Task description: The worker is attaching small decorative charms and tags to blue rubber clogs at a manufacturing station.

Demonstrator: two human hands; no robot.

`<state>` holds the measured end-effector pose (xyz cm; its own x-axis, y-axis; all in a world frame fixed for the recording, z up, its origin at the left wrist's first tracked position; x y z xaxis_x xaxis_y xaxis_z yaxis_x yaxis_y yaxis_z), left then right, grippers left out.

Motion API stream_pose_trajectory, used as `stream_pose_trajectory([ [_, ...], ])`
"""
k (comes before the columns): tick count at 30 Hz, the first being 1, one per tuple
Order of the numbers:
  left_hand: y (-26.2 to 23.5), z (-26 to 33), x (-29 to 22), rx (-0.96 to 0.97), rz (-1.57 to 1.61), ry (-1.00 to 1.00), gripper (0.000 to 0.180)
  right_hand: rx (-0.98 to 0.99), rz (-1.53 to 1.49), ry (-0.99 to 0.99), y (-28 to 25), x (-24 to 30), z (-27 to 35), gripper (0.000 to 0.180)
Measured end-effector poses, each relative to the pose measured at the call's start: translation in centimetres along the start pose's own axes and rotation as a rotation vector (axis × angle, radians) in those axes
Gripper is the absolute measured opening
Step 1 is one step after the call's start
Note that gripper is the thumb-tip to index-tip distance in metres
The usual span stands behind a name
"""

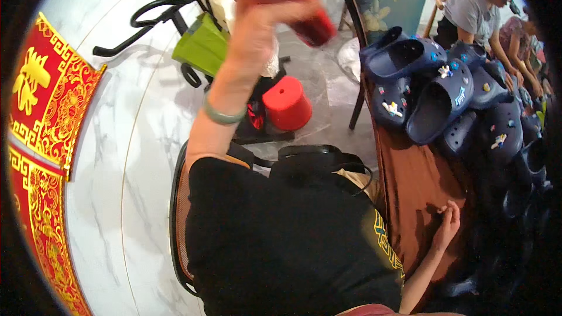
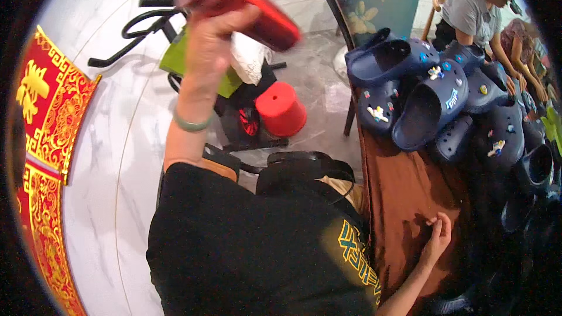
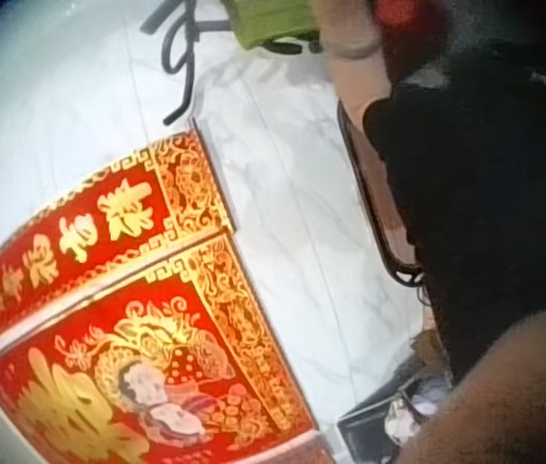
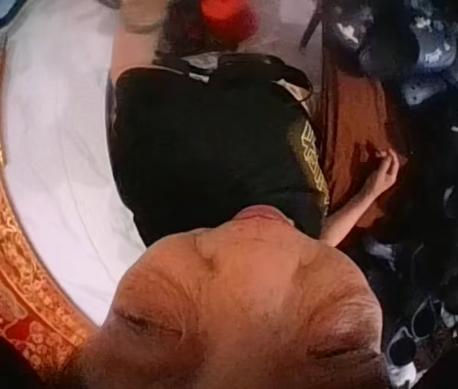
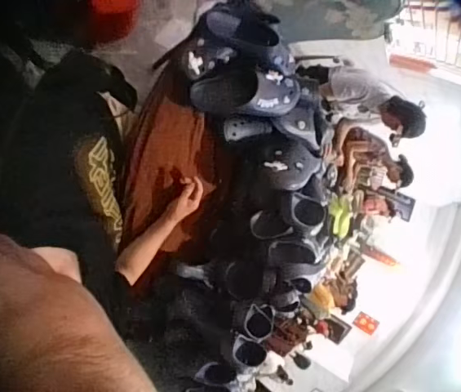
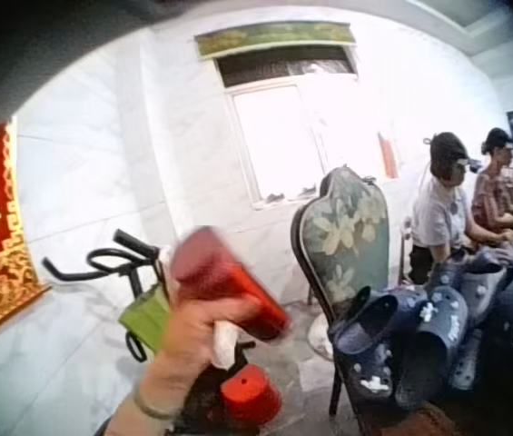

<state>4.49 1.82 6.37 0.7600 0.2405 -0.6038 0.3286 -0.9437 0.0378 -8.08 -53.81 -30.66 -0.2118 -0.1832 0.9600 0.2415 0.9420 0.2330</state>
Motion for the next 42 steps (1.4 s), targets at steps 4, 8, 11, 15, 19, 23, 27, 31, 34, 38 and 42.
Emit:
stream_pose_trajectory([
  [4,-5.4,-0.6,-4.5,-0.214,-0.238,0.207,0.027,-0.008,0.023,0.043,-0.2,0.5,1.6,0.017],
  [8,-15.5,-0.6,-3.0,-0.445,-0.562,0.268,0.045,0.056,0.063,0.043,-0.2,-0.1,0.9,0.017],
  [11,-22.1,-0.2,-1.0,-0.607,-0.571,0.402,0.053,0.108,0.104,0.048,0.4,-0.4,0.8,0.017],
  [15,-26.6,-0.7,4.9,-0.557,-0.249,0.227,0.058,0.121,0.136,0.057,0.0,-1.0,1.0,0.018],
  [19,-27.8,-0.3,9.9,-0.506,-0.177,0.044,0.05,0.125,0.174,0.069,0.6,-0.5,1.4,0.018],
  [23,-28.6,0.2,12.6,-0.464,-0.461,-0.274,0.042,0.085,0.194,0.103,0.8,-0.3,1.2,0.017],
  [27,-27.9,0.8,13.6,-0.374,-0.603,-0.379,0.035,0.12,0.23,0.089,0.7,-0.3,1.2,0.018],
  [31,-27.8,1.2,13.8,-0.363,-0.609,-0.318,0.033,0.124,0.19,0.098,0.5,-0.4,1.2,0.018],
  [34,-28.6,2.1,14.2,-0.418,-0.629,-0.299,0.033,0.11,0.189,0.107,0.4,-0.2,1.5,0.018],
  [38,-29.6,4.2,14.6,-0.529,-0.703,-0.341,0.038,0.113,0.195,0.119,0.4,-0.6,1.7,0.019],
  [42,-30.2,3.1,14.9,-0.451,-0.789,-0.289,0.042,0.144,0.233,0.068,1.9,0.2,1.4,0.019],
])
Point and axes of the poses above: each hand's wrist, its own z-axis away from the middle knuckle, its own y-axis out of the palm, x = y × z, the point moved 8 cm from there along -z, towards the middle knuckle, and after that the axes turned 11 degrees about -z, right-handed, at the moved point
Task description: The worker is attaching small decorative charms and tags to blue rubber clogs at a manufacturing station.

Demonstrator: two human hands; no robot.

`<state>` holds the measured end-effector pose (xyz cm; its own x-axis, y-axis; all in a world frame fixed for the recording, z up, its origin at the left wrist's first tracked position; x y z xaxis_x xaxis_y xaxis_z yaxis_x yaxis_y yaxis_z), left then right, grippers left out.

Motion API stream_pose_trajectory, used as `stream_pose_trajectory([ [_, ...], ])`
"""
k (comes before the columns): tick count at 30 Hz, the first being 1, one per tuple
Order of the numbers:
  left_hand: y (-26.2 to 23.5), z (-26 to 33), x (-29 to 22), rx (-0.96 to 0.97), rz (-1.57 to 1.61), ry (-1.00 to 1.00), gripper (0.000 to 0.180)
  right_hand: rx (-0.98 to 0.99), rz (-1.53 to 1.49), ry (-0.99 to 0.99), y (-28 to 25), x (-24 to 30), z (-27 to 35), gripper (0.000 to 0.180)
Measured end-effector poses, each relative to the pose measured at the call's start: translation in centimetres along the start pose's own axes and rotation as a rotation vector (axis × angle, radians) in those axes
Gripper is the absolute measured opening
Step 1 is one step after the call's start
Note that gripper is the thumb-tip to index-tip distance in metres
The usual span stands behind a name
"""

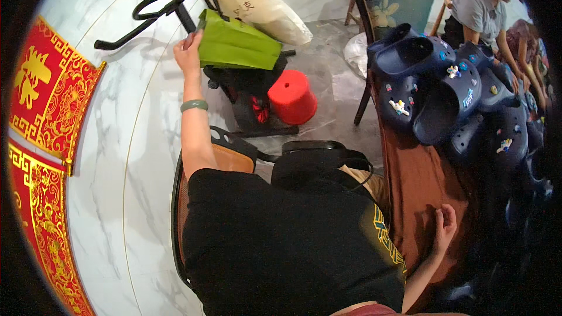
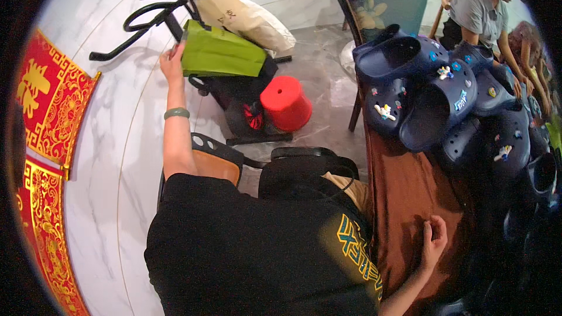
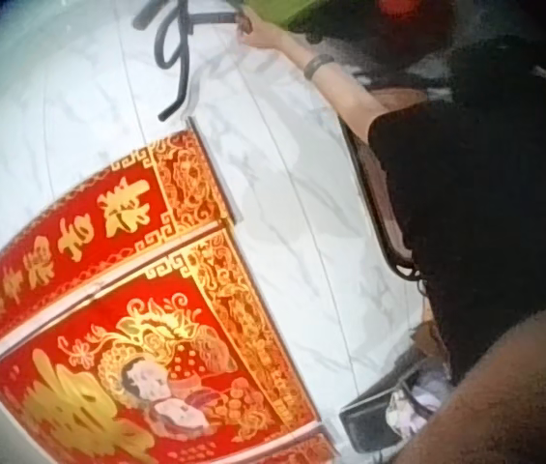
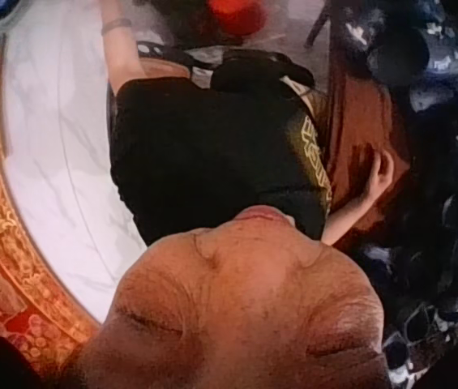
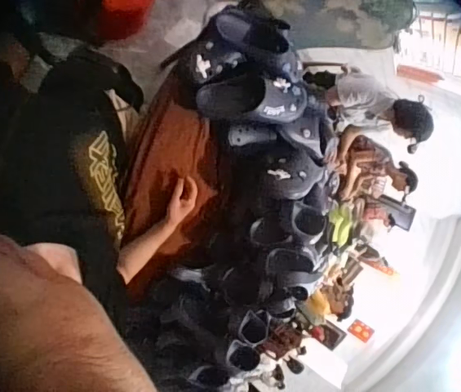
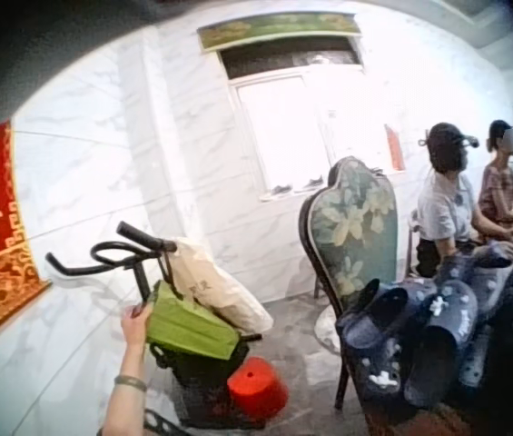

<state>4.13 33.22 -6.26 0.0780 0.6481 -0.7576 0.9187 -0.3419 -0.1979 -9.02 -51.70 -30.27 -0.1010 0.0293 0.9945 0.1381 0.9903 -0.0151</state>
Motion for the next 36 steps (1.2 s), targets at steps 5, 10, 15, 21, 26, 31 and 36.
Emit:
stream_pose_trajectory([
  [5,16.3,7.6,-7.7,0.261,-0.001,0.16,0.051,-0.111,0.098,0.062,0.3,2.0,0.5,0.025],
  [10,40.4,39.0,-39.4,0.961,0.68,0.603,0.038,0.044,0.136,0.053,2.1,2.0,-2.3,0.031],
  [15,30.6,56.6,-51.0,1.263,1.163,1.044,0.024,0.011,0.095,-0.146,0.7,4.7,-0.3,0.024],
  [21,23.8,56.3,-43.2,1.167,1.232,1.329,0.011,-0.164,0.151,-0.223,-0.7,3.7,1.3,0.018],
  [26,19.9,52.7,-39.1,0.962,1.17,1.553,0.012,-0.209,0.203,-0.275,0.0,3.1,-0.2,0.018],
  [31,14.6,63.8,-40.2,1.334,1.188,1.895,0.043,-0.19,0.282,-0.358,0.3,3.1,-0.3,0.016],
  [36,10.5,68.5,-39.7,1.567,1.055,1.81,0.07,-0.202,0.226,-0.158,0.0,3.5,0.8,0.016],
])
Point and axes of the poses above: each hand's wrist, its own z-axis away from the middle knuckle, its own y-axis out of the palm, x = y × z, the point moved 8 cm from there along -z, towards the middle knuckle, and after that the axes turned 11 degrees about -z, right-handed, at the moved point
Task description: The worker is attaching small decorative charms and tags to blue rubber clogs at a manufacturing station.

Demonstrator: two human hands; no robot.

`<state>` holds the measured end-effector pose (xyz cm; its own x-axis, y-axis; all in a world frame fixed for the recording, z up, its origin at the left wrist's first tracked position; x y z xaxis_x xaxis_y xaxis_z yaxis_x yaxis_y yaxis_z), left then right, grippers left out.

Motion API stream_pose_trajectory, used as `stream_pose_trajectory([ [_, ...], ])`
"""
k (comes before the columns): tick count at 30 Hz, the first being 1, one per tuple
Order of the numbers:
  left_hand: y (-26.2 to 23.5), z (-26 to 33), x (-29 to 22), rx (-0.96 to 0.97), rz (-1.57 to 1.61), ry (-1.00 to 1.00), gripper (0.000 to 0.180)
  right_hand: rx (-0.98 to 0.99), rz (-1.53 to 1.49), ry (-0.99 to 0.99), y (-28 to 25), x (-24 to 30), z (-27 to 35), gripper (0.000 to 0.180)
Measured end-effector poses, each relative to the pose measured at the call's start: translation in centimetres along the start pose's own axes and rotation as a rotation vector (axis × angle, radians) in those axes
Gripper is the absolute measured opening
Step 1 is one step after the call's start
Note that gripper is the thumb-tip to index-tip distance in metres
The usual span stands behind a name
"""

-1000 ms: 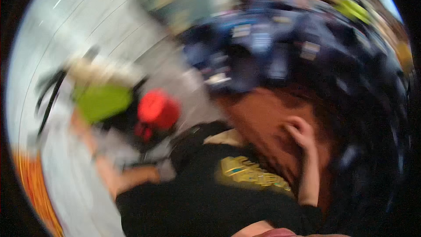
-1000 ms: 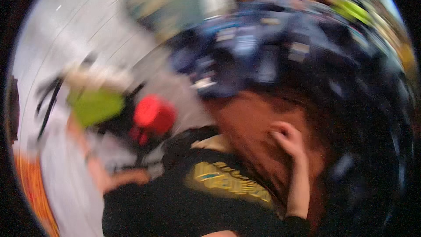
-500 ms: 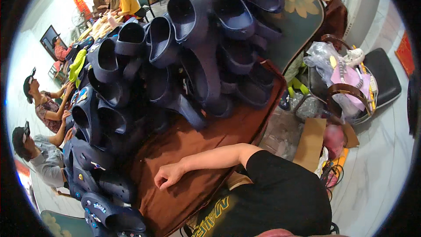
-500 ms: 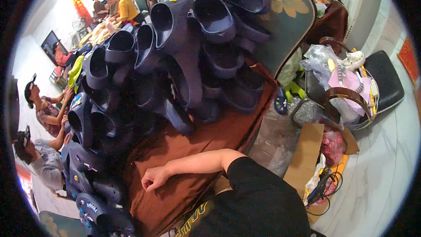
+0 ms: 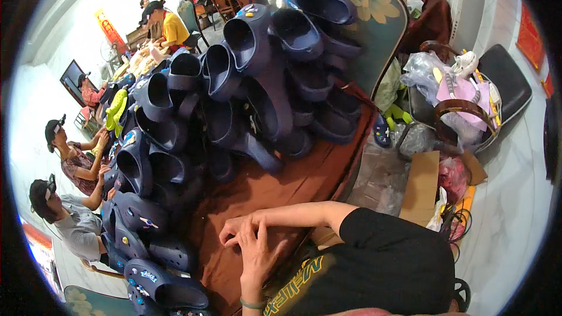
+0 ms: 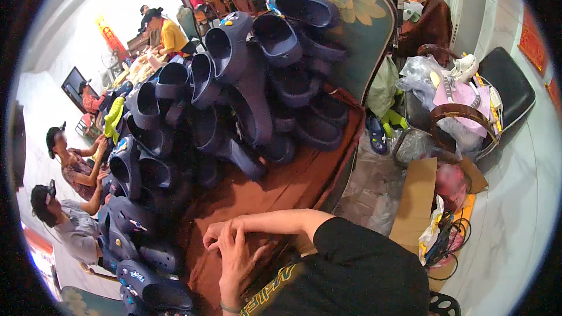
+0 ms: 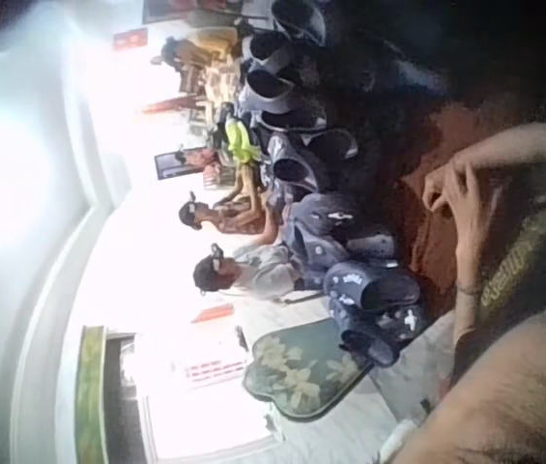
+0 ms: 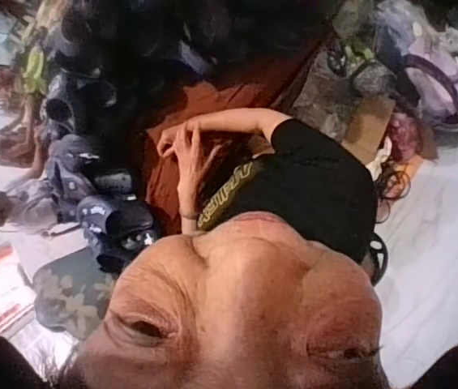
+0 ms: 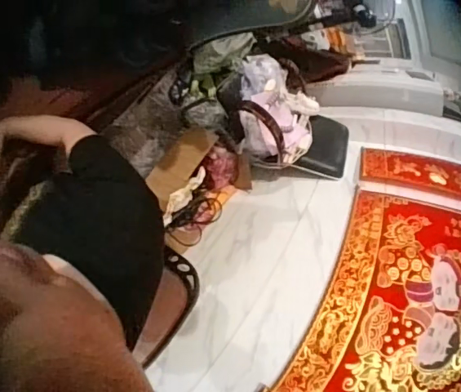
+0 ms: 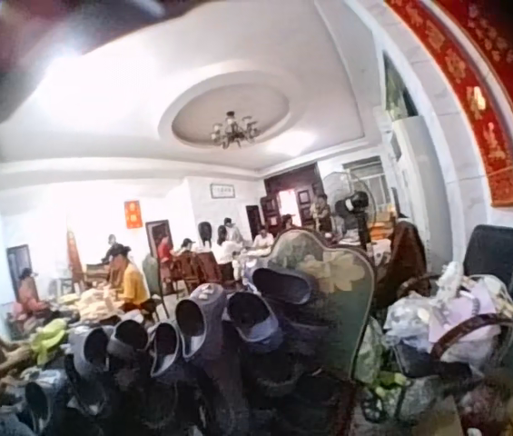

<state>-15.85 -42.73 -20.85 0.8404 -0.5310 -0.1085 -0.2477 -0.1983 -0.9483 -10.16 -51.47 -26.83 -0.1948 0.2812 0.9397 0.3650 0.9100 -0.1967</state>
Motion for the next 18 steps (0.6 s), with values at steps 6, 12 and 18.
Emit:
stream_pose_trajectory([
  [6,4.0,0.6,1.0,-0.044,-0.179,-0.08,0.082,-0.177,0.227,-0.07,-1.1,-0.2,1.9,0.015],
  [12,4.4,0.8,1.1,-0.056,-0.147,-0.094,0.077,-0.383,0.477,-0.109,-4.3,0.4,3.4,0.015],
  [18,4.0,1.8,1.6,-0.084,-0.178,-0.163,0.07,-0.49,0.675,-0.151,-4.7,0.4,3.9,0.014],
])
Point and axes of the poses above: each hand's wrist, its own z-axis away from the middle knuckle, its own y-axis out of the palm, x = y × z, the point moved 8 cm from there along -z, towards the middle knuckle, and after that the axes turned 11 degrees about -z, right-handed, at the moved point
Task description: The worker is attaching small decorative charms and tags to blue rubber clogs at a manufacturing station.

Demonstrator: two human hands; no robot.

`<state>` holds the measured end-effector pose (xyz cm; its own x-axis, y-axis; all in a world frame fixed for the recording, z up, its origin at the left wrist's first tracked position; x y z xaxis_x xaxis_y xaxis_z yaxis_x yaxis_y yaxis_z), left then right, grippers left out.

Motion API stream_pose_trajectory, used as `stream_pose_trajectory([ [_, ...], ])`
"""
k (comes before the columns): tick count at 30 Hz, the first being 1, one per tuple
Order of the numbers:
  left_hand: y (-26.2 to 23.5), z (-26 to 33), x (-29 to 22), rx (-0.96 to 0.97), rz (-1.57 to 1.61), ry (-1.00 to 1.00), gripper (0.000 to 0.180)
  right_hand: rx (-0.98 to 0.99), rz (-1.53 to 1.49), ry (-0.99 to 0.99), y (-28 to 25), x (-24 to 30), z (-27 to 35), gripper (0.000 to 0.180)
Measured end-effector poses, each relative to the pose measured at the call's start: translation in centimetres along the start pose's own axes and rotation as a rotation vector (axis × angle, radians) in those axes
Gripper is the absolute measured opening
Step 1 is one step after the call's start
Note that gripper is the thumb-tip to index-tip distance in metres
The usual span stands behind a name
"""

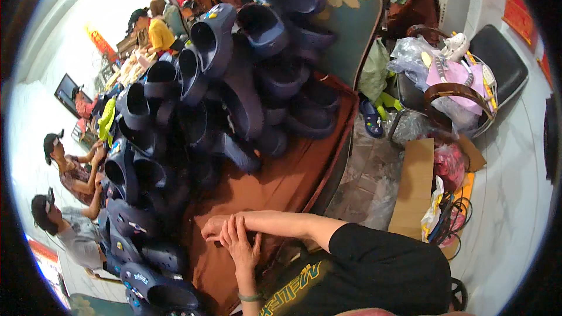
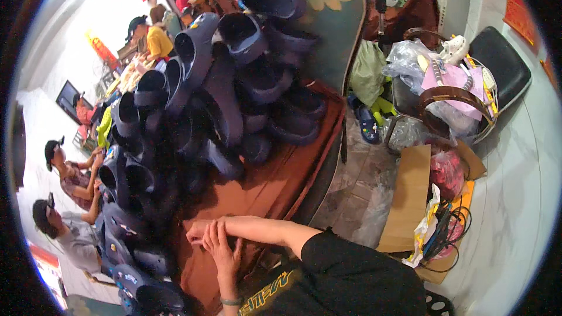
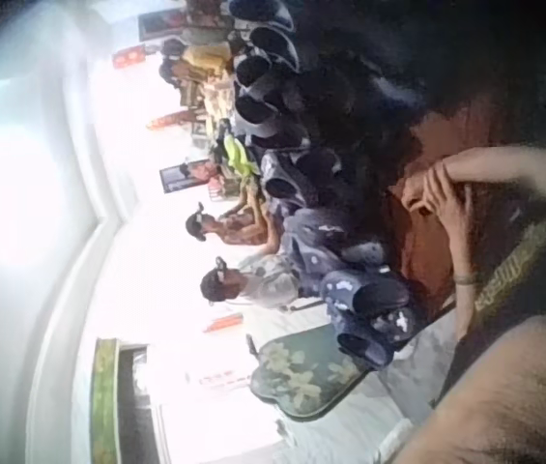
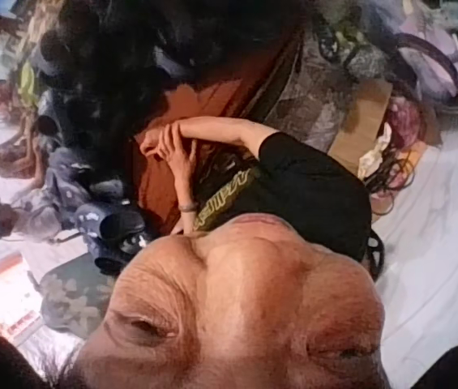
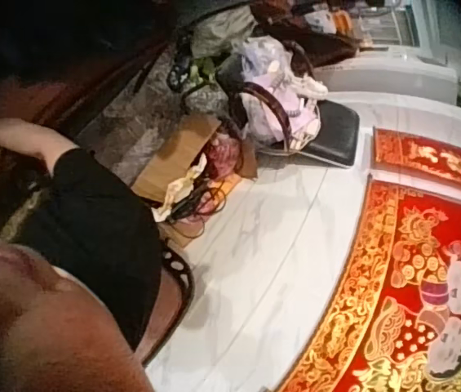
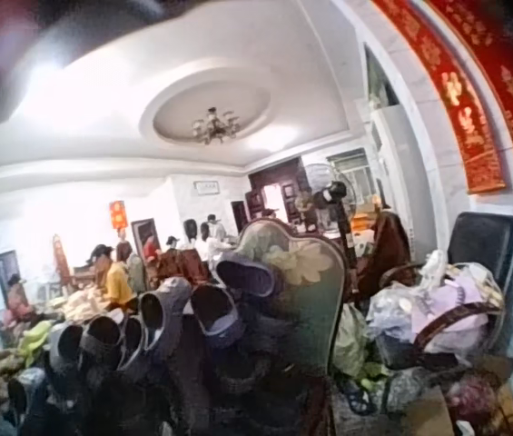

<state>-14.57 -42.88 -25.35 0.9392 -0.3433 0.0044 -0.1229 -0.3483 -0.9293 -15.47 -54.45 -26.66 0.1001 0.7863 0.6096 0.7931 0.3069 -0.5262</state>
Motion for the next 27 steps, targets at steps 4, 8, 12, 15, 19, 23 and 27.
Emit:
stream_pose_trajectory([
  [4,0.3,-1.3,0.4,-0.023,0.107,0.036,0.06,0.086,-0.107,-0.094,-0.1,-2.0,-0.4,0.014],
  [8,0.4,-1.1,0.6,-0.111,0.174,0.076,0.059,0.116,-0.185,-0.149,4.9,-0.2,-1.5,0.013],
  [12,0.0,0.2,1.5,-0.139,0.197,0.082,0.06,0.208,-0.191,-0.066,5.4,1.0,-2.3,0.013],
  [15,-0.9,1.5,3.1,-0.216,0.244,0.056,0.056,0.259,-0.236,-0.014,5.9,1.2,-1.9,0.011],
  [19,-7.0,2.6,7.2,-0.343,0.165,-0.039,0.043,0.232,-0.457,0.025,4.7,2.0,-1.2,0.011],
  [23,-13.2,5.3,13.2,-0.467,0.051,-0.337,0.038,0.247,-0.282,-0.045,4.5,4.2,-1.8,0.011],
  [27,-19.4,9.8,16.5,-0.654,-0.022,-0.574,0.037,0.276,-0.241,-0.025,4.8,4.0,-1.6,0.011],
])
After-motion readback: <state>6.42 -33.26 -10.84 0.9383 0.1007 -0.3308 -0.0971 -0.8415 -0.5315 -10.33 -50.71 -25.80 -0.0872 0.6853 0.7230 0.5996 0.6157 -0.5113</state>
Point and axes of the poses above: each hand's wrist, its own z-axis away from the middle knuckle, its own y-axis out of the palm, x = y × z, the point moved 8 cm from there along -z, towards the middle knuckle, and after that the axes turned 11 degrees about -z, right-handed, at the moved point
